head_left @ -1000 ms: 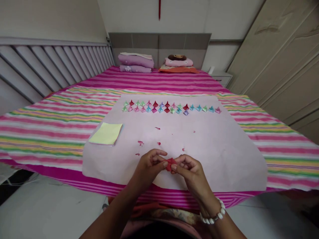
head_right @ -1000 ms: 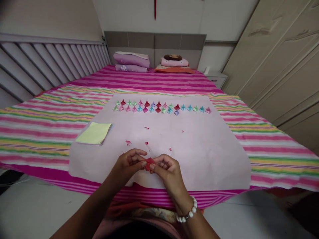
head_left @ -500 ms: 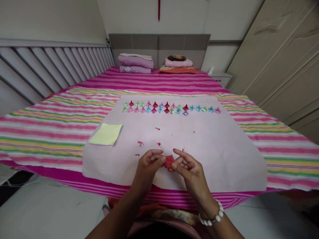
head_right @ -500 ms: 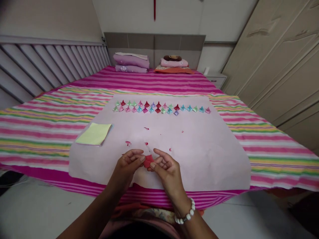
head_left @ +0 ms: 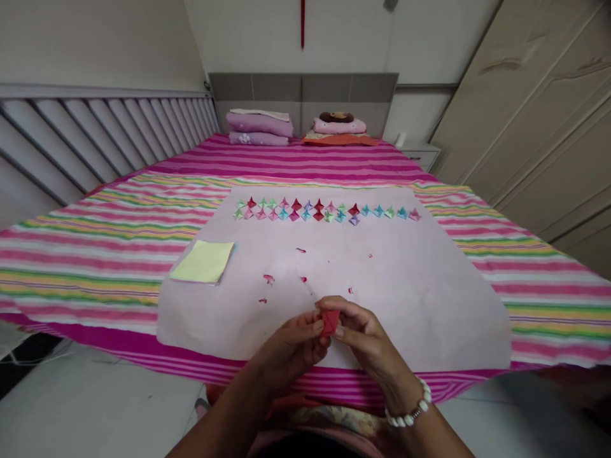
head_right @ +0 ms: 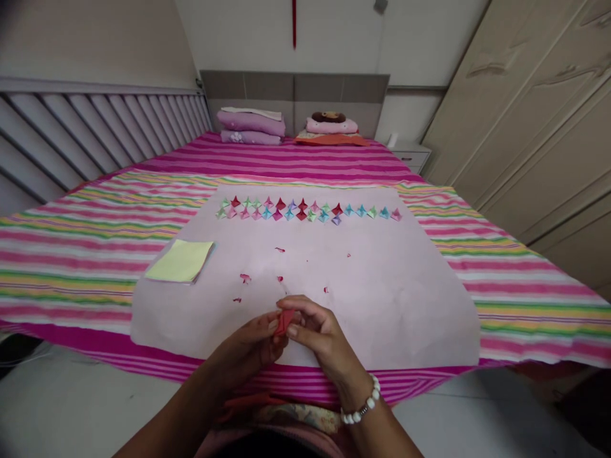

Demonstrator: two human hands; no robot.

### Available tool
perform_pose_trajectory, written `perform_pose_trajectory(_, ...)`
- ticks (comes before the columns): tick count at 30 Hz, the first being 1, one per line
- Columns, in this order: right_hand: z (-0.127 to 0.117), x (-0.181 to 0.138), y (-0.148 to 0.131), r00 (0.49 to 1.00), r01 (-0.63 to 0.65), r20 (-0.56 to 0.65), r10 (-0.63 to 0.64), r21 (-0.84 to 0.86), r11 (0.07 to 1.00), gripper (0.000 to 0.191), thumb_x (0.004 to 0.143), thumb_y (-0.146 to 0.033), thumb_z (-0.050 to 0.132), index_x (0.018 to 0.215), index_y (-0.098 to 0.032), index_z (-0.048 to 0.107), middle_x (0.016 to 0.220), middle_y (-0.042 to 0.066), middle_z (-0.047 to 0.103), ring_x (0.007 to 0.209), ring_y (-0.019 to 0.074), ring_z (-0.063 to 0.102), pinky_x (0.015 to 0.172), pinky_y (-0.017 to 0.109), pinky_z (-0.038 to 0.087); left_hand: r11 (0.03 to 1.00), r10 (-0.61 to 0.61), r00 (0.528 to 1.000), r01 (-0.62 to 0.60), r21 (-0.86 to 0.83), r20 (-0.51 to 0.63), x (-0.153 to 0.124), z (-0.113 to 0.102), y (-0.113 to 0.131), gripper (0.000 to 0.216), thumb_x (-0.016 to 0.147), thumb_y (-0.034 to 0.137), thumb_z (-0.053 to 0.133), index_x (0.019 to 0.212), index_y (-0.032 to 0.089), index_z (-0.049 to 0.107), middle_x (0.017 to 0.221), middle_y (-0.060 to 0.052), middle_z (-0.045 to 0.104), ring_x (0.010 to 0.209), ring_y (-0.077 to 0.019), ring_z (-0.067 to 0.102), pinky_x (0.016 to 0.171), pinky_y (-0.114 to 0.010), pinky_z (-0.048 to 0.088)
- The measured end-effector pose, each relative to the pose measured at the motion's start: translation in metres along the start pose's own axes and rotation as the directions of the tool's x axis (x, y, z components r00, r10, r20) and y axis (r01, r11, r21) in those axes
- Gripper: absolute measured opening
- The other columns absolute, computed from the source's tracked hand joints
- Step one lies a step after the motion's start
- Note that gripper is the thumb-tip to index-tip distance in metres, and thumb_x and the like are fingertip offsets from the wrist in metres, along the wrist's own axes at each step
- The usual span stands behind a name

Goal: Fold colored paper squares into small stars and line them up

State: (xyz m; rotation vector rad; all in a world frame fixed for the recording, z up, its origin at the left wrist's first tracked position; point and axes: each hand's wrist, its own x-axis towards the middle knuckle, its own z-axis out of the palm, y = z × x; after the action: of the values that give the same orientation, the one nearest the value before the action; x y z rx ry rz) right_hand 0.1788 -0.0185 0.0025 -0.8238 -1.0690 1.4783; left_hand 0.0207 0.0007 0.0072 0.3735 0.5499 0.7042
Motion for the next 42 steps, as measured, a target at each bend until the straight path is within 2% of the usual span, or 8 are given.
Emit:
perform_pose_trajectory(3,0.004,0.001,0.0,0.999,0.013,0.04,-0.015,0.046,0.999,0.014,0.073,-0.028,0.074,0.086,-0.023,0.071,0.09,0.003,0.065,0.073,0.0171,0.061,0.067,0.029,0.052,0.999,-0.023,0.999,0.024,-0.045,0.029,0.0,-0.001,-0.005,0.021,0.067,0.018,0.08,0.083,0.013,0.067,0.072,0.001,0.062,0.06,-0.0034,0.057,0.061,-0.012,0.046)
perform_pose_trajectory(6,0.006,0.002,-0.003,1.0,-0.001,0.015,0.0,0.073,0.997,0.01,0.074,-0.027,0.075,0.072,-0.02,0.067,0.069,-0.001,0.064,0.058,0.0139,0.058,0.06,0.027,0.05,0.993,-0.051,0.999,0.049,0.106,0.014,0.0,-0.002,-0.004,0.021,0.072,0.029,0.076,0.081,0.012,0.066,0.069,-0.001,0.062,0.06,-0.0063,0.058,0.058,-0.016,0.044)
perform_pose_trajectory(9,0.003,0.003,-0.006,0.997,-0.038,-0.062,0.04,0.03,0.999,0.014,0.07,-0.029,0.078,0.07,-0.019,0.068,0.061,-0.001,0.065,0.057,0.0133,0.059,0.061,0.027,0.049,0.925,0.138,0.987,-0.098,0.368,-0.084,0.0,-0.003,0.004,0.025,0.074,0.038,0.073,0.08,0.014,0.066,0.072,-0.002,0.064,0.065,-0.0093,0.058,0.061,-0.02,0.044)
perform_pose_trajectory(12,0.002,0.004,-0.008,0.988,-0.074,-0.136,0.072,-0.013,0.997,0.018,0.064,-0.029,0.082,0.068,-0.018,0.069,0.061,0.0,0.068,0.057,0.0126,0.059,0.06,0.025,0.048,0.777,0.396,0.916,-0.296,0.556,-0.066,-0.004,0.0,0.014,0.024,0.075,0.037,0.072,0.089,0.017,0.069,0.076,-0.001,0.066,0.072,-0.0113,0.059,0.071,-0.024,0.046)
perform_pose_trajectory(15,0.004,0.004,-0.008,0.986,-0.101,-0.136,0.095,-0.035,0.994,0.018,0.063,-0.029,0.083,0.068,-0.017,0.07,0.058,0.001,0.069,0.051,0.0114,0.059,0.054,0.024,0.046,0.718,0.378,0.925,-0.314,0.62,0.031,-0.008,0.007,0.019,0.021,0.072,0.03,0.074,0.088,0.017,0.07,0.073,-0.001,0.068,0.071,-0.0128,0.061,0.071,-0.026,0.047)
perform_pose_trajectory(23,0.011,0.0,-0.008,0.988,-0.056,-0.145,0.061,0.039,0.998,0.017,0.065,-0.026,0.082,0.075,-0.018,0.072,0.06,0.002,0.072,0.051,0.0121,0.063,0.054,0.023,0.05,0.71,0.45,0.892,-0.331,0.621,-0.039,-0.008,0.01,0.013,0.009,0.07,0.022,0.074,0.07,0.015,0.068,0.058,0.002,0.063,0.056,-0.0084,0.055,0.057,-0.021,0.044)
perform_pose_trajectory(35,0.021,-0.002,-0.006,0.984,0.035,-0.18,-0.005,0.164,0.986,0.006,0.067,-0.014,0.075,0.069,-0.018,0.072,0.059,-0.003,0.067,0.045,0.0096,0.061,0.049,0.021,0.048,0.684,0.506,0.862,-0.398,0.611,-0.005,-0.012,0.015,0.009,0.003,0.07,0.015,0.07,0.072,0.017,0.069,0.058,0.003,0.064,0.056,-0.0081,0.052,0.055,-0.02,0.042)
perform_pose_trajectory(42,0.019,-0.004,-0.003,0.983,0.106,-0.163,-0.088,0.102,0.989,0.013,0.07,-0.008,0.069,0.072,-0.02,0.074,0.065,-0.003,0.064,0.047,0.0094,0.062,0.05,0.022,0.048,0.69,0.537,0.844,-0.441,0.575,0.003,-0.01,0.017,0.003,0.012,0.071,0.009,0.064,0.067,0.018,0.068,0.057,0.004,0.062,0.055,-0.0074,0.053,0.056,-0.02,0.04)
